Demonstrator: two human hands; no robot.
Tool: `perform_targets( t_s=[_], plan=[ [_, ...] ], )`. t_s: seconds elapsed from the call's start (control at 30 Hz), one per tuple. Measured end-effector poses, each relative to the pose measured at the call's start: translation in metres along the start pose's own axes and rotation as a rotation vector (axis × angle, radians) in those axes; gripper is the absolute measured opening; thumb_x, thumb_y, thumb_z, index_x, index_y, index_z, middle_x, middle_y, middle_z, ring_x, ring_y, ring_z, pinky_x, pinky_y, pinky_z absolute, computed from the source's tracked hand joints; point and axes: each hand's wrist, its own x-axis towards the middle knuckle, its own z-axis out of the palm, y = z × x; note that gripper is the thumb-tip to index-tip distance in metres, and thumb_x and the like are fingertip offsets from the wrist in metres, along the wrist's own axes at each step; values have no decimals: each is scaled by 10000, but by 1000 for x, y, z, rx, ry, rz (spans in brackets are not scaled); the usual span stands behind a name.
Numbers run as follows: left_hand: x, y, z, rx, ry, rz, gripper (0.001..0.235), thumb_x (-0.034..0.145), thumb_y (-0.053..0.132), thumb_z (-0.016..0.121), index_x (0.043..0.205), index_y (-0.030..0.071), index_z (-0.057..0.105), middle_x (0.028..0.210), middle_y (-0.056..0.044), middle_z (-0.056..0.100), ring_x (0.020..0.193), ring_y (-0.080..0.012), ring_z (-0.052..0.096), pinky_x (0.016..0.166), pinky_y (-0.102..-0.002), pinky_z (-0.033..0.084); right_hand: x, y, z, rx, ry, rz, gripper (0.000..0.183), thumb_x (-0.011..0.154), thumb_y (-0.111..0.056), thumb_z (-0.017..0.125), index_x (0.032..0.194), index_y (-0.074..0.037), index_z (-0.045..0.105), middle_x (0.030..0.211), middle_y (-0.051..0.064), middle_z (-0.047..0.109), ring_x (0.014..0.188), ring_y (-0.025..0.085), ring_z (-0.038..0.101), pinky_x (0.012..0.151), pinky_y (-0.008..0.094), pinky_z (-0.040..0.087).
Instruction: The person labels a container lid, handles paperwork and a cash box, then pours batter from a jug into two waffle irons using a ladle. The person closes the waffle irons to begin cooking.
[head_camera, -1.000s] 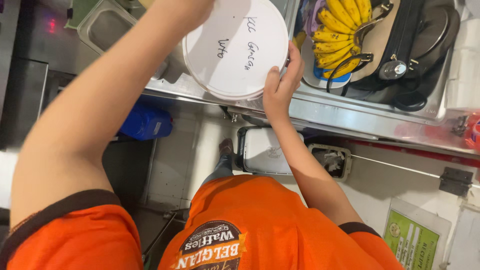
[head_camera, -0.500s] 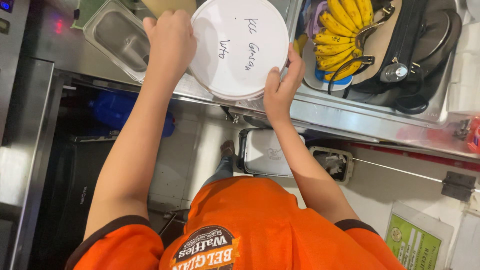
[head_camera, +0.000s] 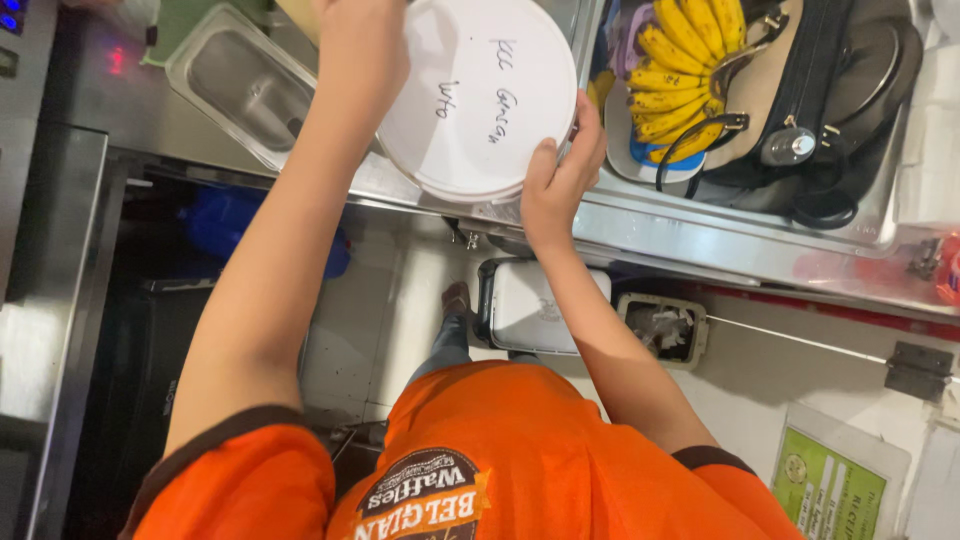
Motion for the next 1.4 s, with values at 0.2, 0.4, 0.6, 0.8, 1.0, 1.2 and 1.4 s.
perform_targets(
  t_s=[0.2,0.4,0.6,0.8,1.0,1.2,1.4],
  plan=[
    [-59,45,-62,23,-96,-176,103,833,-11,668,779,44,599,789,-138,641,748,-359,583,801,-466,335,-1,0,-1,-57,-2,-14,566,998,-82,491,1552,-19,397,1492,216,472,1379,374,470,1218,480,334],
    [-21,29,-37,127,69,1,79,841,-16,645,877,34,595,866,-146,637,800,-347,580,875,-462,358,2,-3,-7,-111,-41,-41,575,995,-85,504,1558,-18,409,1447,235,472,1346,397,468,1200,485,332],
    [33,27,5,-23,42,172,99,879,-61,618,858,32,590,913,-147,621,905,-319,625,873,-438,369,8,-10,-15,-118,-83,-19,593,967,-92,520,1544,8,425,1380,220,493,1277,371,479,1170,466,345],
    [78,47,28,-302,-42,489,61,855,44,682,842,39,623,916,-85,629,955,-312,631,916,-441,421,11,-13,-19,-175,-116,-10,614,950,-85,537,1545,22,426,1354,210,495,1255,357,469,1159,455,324],
    [71,105,32,-342,-191,674,67,853,41,672,905,61,635,909,-85,624,934,-286,632,919,-423,419,7,-6,-15,-97,-114,-14,587,994,-92,504,1559,24,391,1409,215,469,1302,356,449,1192,450,312],
    [55,111,35,-320,-100,596,152,845,35,647,994,37,679,965,-120,647,959,-287,637,930,-418,411,0,-3,-11,-10,-96,-14,556,1056,-128,473,1574,28,347,1465,226,428,1352,355,424,1229,446,295],
    [66,45,27,60,-24,460,143,815,-28,610,942,16,657,1027,-152,657,1022,-313,639,1021,-433,426,-1,-5,-11,24,-91,34,594,1074,-177,484,1608,7,301,1559,228,394,1424,363,411,1267,446,280]
  ],
)
